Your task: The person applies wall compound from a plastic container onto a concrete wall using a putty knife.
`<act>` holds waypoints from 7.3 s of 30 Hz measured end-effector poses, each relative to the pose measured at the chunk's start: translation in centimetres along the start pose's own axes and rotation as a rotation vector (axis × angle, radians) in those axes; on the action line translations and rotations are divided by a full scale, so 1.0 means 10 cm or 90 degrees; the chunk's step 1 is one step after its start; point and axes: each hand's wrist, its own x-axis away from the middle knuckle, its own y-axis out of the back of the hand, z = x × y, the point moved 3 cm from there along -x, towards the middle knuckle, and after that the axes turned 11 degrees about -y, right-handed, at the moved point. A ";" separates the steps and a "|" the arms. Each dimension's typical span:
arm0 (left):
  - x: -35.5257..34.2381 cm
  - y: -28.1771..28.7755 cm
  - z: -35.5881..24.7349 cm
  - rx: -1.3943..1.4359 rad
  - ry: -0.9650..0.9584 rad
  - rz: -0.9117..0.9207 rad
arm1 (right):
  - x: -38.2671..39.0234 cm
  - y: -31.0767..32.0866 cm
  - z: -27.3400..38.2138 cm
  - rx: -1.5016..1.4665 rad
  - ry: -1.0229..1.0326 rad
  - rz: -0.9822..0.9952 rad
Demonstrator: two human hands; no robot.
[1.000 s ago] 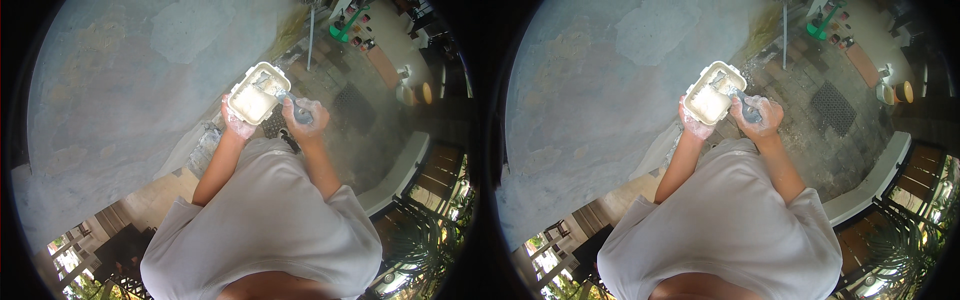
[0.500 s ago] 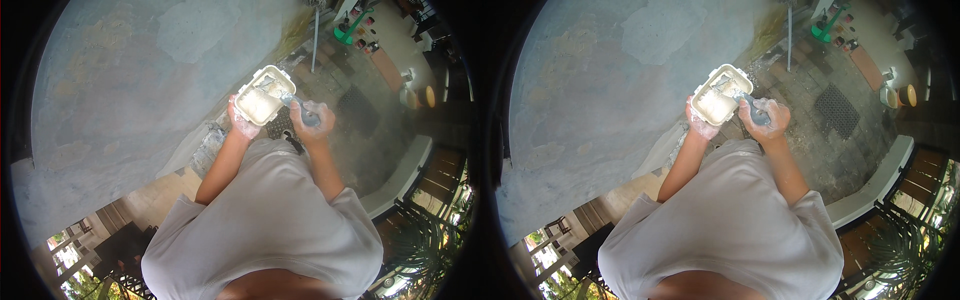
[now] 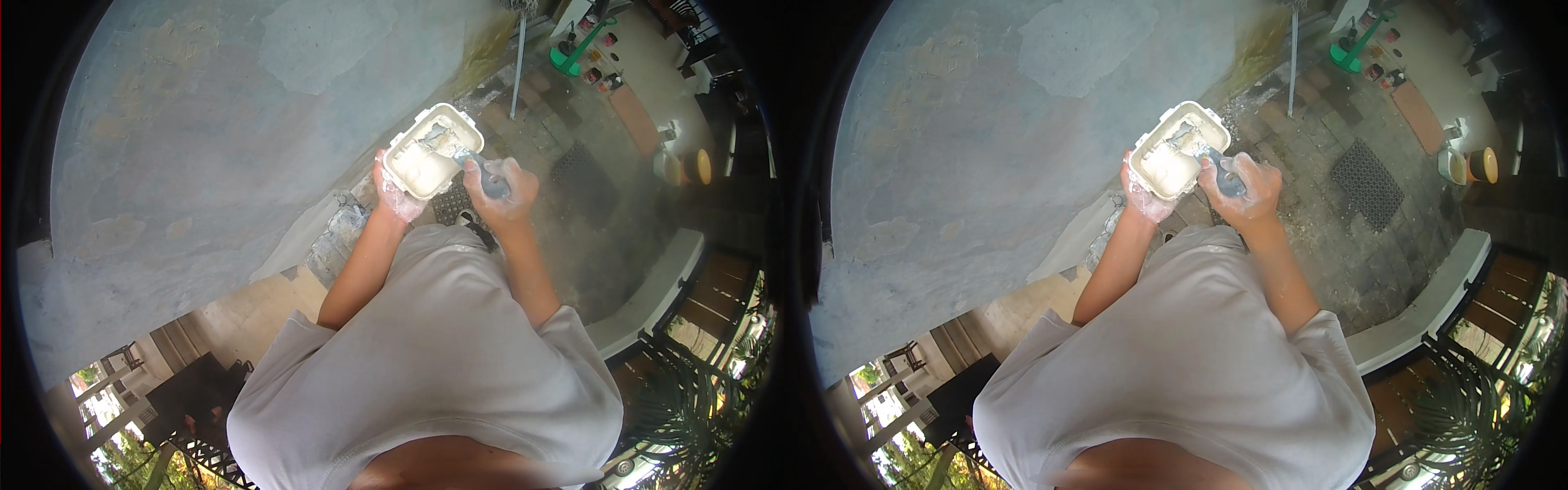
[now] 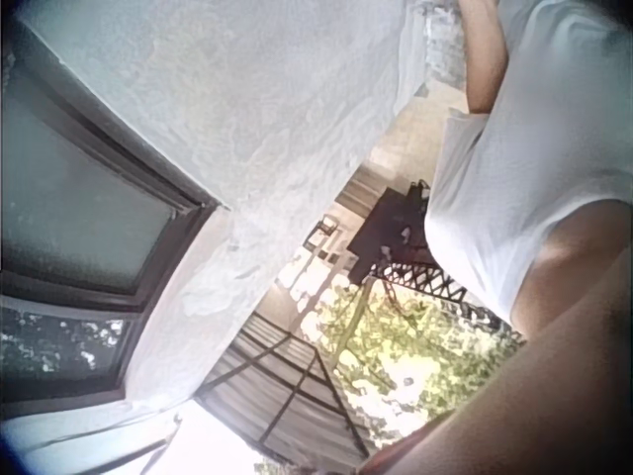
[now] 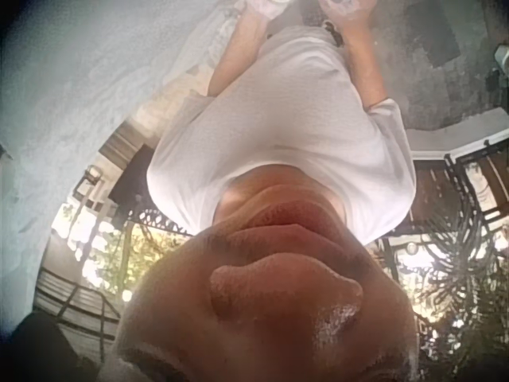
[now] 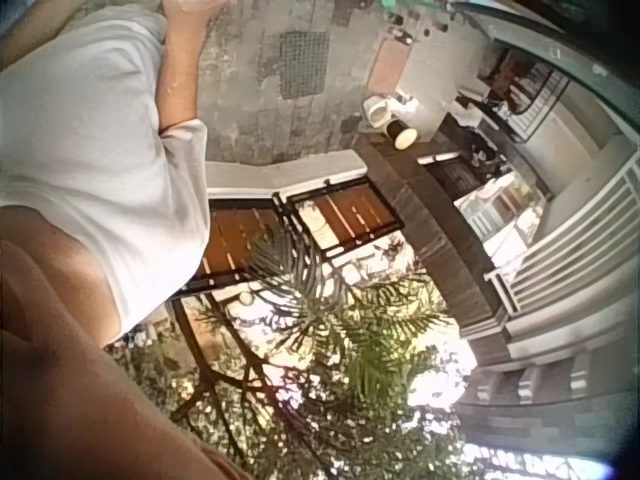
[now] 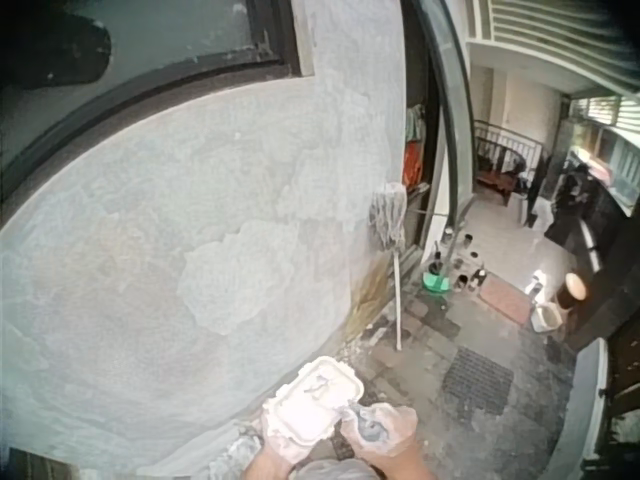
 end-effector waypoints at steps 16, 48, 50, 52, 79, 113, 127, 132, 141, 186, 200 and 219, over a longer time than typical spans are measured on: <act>0.03 0.12 0.03 -0.133 -0.055 -0.165 | 0.00 -0.04 0.03 0.045 -0.018 0.205; -0.02 0.15 0.16 -0.107 -0.155 -0.189 | -0.10 0.04 -0.09 -0.087 -0.017 0.220; 0.00 0.09 0.17 -0.122 -0.143 -0.167 | -0.11 0.16 -0.13 -0.102 0.000 0.170; -0.03 0.03 0.17 -0.003 -0.095 -0.047 | -0.11 0.17 -0.22 -0.029 -0.064 0.206; 0.02 0.44 0.27 -0.144 -0.021 -0.135 | 0.46 0.28 -0.47 -0.001 -0.208 0.292; 0.84 0.91 0.10 -0.200 -0.152 -0.133 | 0.85 0.08 0.11 -0.125 -0.097 0.329; 2.58 1.22 -0.40 -0.046 -0.445 -0.314 | 1.82 -0.45 1.04 -0.236 0.022 0.599; 2.84 1.06 -0.38 -0.049 -0.500 -0.356 | 2.12 -0.45 1.16 -0.243 0.015 0.597; 2.69 0.97 -0.56 -0.046 -0.441 -0.262 | 1.99 -0.38 1.35 -0.264 0.021 0.528; 1.31 -0.39 -2.61 -0.084 -0.565 -0.231 | -0.18 -2.09 1.56 -0.667 -0.025 0.573; 1.28 -0.11 -2.78 -0.043 -0.580 -0.109 | -0.03 -2.23 1.55 -0.261 0.377 0.548; 1.17 0.19 -2.80 0.020 -0.596 -0.207 | 0.06 -2.33 1.38 -0.339 0.167 0.499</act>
